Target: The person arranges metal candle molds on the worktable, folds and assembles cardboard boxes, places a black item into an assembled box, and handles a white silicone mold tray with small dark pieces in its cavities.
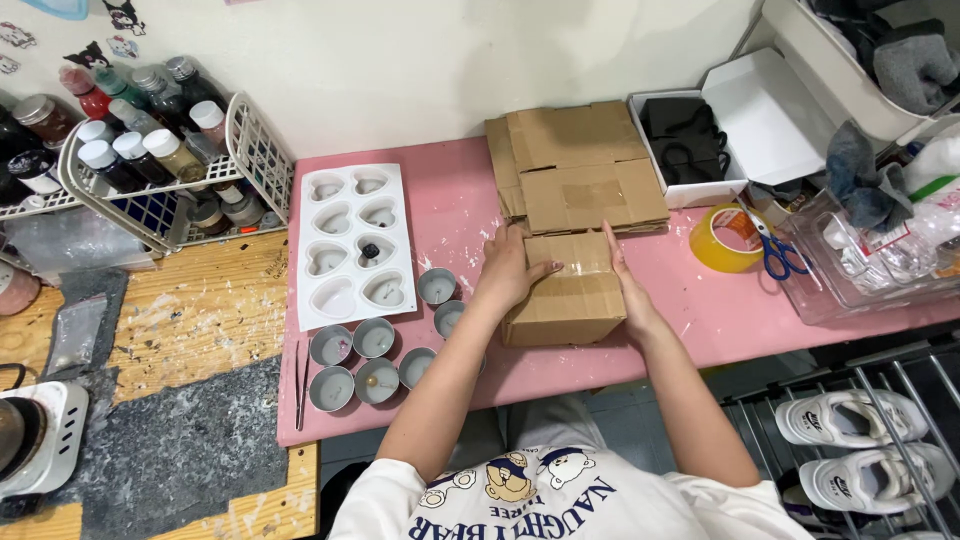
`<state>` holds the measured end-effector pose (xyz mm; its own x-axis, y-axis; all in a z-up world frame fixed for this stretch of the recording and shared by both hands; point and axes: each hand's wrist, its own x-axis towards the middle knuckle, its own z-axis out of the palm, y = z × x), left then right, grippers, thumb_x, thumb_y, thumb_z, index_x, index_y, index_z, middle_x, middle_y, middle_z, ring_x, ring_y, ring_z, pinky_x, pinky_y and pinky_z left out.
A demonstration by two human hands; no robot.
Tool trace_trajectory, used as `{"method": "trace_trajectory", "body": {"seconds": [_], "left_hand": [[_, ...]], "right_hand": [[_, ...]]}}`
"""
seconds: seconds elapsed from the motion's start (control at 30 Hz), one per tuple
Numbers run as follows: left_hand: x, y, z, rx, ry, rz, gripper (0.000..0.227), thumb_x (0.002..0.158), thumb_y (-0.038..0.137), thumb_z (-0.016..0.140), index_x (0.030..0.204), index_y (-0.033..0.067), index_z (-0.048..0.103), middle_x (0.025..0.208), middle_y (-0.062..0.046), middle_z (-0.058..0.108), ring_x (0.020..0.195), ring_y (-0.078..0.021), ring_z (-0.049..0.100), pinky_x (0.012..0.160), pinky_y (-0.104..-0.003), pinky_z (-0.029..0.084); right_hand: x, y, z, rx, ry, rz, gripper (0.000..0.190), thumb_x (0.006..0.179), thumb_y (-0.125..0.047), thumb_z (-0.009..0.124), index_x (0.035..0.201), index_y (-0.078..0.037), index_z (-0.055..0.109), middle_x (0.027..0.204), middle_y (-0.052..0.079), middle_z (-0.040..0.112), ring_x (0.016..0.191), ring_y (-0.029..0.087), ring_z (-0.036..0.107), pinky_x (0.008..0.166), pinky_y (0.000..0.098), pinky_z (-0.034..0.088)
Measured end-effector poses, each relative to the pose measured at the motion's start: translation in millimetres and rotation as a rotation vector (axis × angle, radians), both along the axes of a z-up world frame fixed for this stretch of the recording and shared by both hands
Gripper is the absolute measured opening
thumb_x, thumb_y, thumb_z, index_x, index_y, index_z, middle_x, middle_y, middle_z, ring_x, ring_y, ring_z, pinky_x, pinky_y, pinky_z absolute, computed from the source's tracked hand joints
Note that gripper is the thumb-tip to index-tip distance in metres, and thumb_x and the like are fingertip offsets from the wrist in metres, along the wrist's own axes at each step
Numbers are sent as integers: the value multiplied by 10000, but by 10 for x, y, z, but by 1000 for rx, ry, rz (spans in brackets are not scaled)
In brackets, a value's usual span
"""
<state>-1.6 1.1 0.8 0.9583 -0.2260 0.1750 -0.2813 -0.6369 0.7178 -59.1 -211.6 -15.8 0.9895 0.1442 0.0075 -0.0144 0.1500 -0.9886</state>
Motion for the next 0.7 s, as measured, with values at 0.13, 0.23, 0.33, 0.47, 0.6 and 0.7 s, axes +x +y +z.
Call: {"method": "trace_trajectory", "body": {"seconds": [0.13,0.23,0.33,0.47,0.6,0.7], "left_hand": [[-25,18,-9,-28,-17,-15,749,741,408,883,1263,-3,536,1360,-239,506,1204,-469,506,1035,-524,442],[12,10,-80,-42,-21,-30,753,742,412,887,1252,-8,527,1383,-255,483,1223,-474,496,1039,-529,435],[30,16,-115,-39,-29,-34,762,746,419,888,1256,-9,518,1393,-261,473,1237,-476,491,1049,-530,432],[43,11,-114,-52,-28,-37,761,746,415,881,1268,-4,519,1388,-255,478,1240,-474,492,1056,-528,433],[18,13,-83,-33,-10,-43,761,747,422,878,1269,-1,520,1369,-239,486,1236,-468,490,1050,-531,430],[18,17,-66,-28,-3,-42,758,752,431,875,1265,-1,520,1357,-228,496,1235,-465,488,1048,-533,430]], "right_hand": [[-205,67,-38,-64,-105,-71,718,1067,-550,273,1665,-199,86,1743,111,111,1586,260,151,1260,387,149],[-345,120,107,-105,-142,-88,708,1074,-523,258,1662,-188,51,1752,97,45,1602,247,80,1264,374,109],[-433,129,50,-93,-98,-110,709,1065,-515,250,1656,-182,43,1754,74,18,1598,238,60,1258,375,112],[-454,5,-176,3,-71,-88,718,1061,-490,288,1655,-184,29,1753,66,11,1597,234,60,1254,388,115],[-467,-76,-206,168,-112,-97,728,1034,-342,455,1651,-143,123,1717,114,160,1567,260,196,1250,410,173],[-489,-89,-97,120,-207,-228,607,1037,-232,528,1586,-67,329,1631,159,371,1505,267,369,1225,397,289]]}}
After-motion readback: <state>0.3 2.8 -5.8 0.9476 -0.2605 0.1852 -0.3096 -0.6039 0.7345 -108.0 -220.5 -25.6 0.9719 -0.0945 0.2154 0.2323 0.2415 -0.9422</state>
